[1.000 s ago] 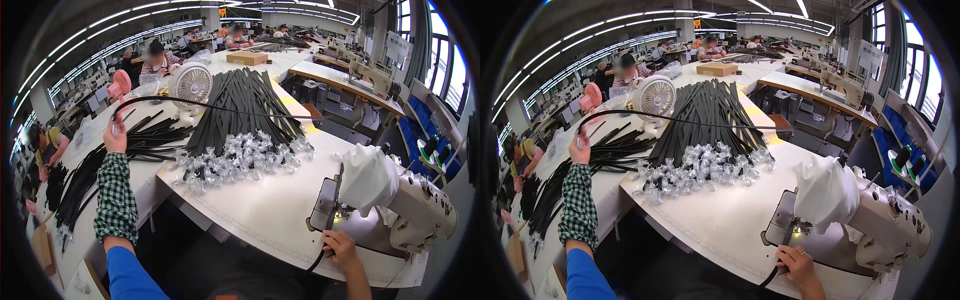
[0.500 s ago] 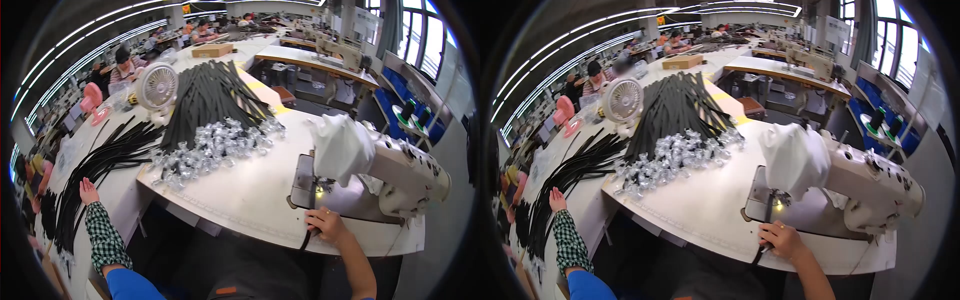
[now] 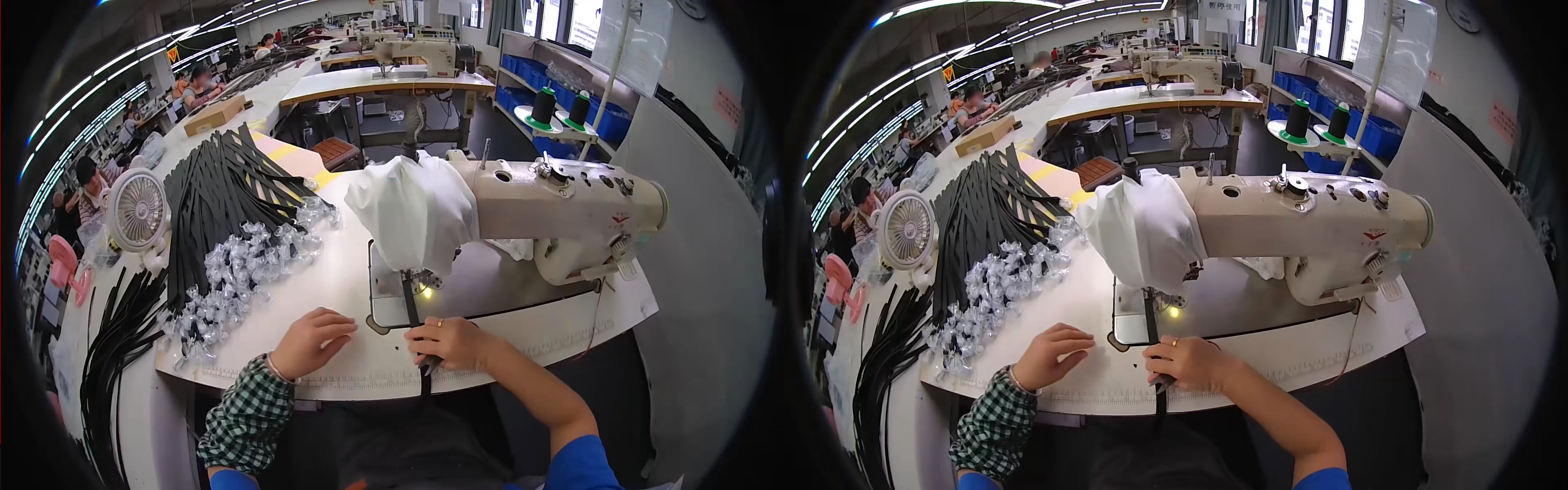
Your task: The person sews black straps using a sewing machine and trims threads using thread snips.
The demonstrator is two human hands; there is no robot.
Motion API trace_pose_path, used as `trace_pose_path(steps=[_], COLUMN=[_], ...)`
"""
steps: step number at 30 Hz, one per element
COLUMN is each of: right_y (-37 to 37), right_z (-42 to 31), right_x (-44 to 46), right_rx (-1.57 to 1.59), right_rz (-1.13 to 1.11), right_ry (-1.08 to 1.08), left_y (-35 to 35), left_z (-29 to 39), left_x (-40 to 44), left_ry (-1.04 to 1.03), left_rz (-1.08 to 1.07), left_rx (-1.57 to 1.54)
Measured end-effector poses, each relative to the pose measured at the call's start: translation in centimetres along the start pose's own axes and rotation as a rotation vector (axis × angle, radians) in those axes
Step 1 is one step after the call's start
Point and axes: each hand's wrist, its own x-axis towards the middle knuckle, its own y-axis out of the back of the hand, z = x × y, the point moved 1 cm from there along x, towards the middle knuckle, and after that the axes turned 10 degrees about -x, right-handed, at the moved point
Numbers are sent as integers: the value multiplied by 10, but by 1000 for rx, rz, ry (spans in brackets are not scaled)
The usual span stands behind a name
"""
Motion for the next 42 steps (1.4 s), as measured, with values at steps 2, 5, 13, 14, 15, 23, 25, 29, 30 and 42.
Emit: trace_pose_path(steps=[2, 5, 13, 14, 15, 23, 25, 29, 30, 42], right_y=[1, 2, 3, 2, 1, 3, 1, 2, 2, 3], right_z=[1, 0, -2, -1, 0, -2, -1, -2, -1, -7], right_x=[1, 2, 1, 0, 0, 0, -1, 1, 1, -2], right_rx=[-3, -9, -25, -31, -32, -9, -5, -29, -30, 27], right_rz=[-21, -13, -57, -62, -59, -37, -33, -29, -29, -99], right_ry=[7, 35, 10, 12, 8, -23, -20, -11, -8, -24], left_y=[-26, -55, -68, -68, -68, -64, -63, -63, -63, -64], left_z=[-1, -14, -30, -34, -35, -33, -33, -34, -35, -37], left_x=[24, 48, 74, 73, 72, 66, 66, 66, 66, 65], left_ry=[-87, -142, -122, -146, -150, -118, -103, -94, -95, -92], left_rz=[-36, -46, -88, -76, -80, -20, -21, -18, -16, 1], left_rx=[79, 195, 318, 325, 325, 169, 154, 142, 144, 139])
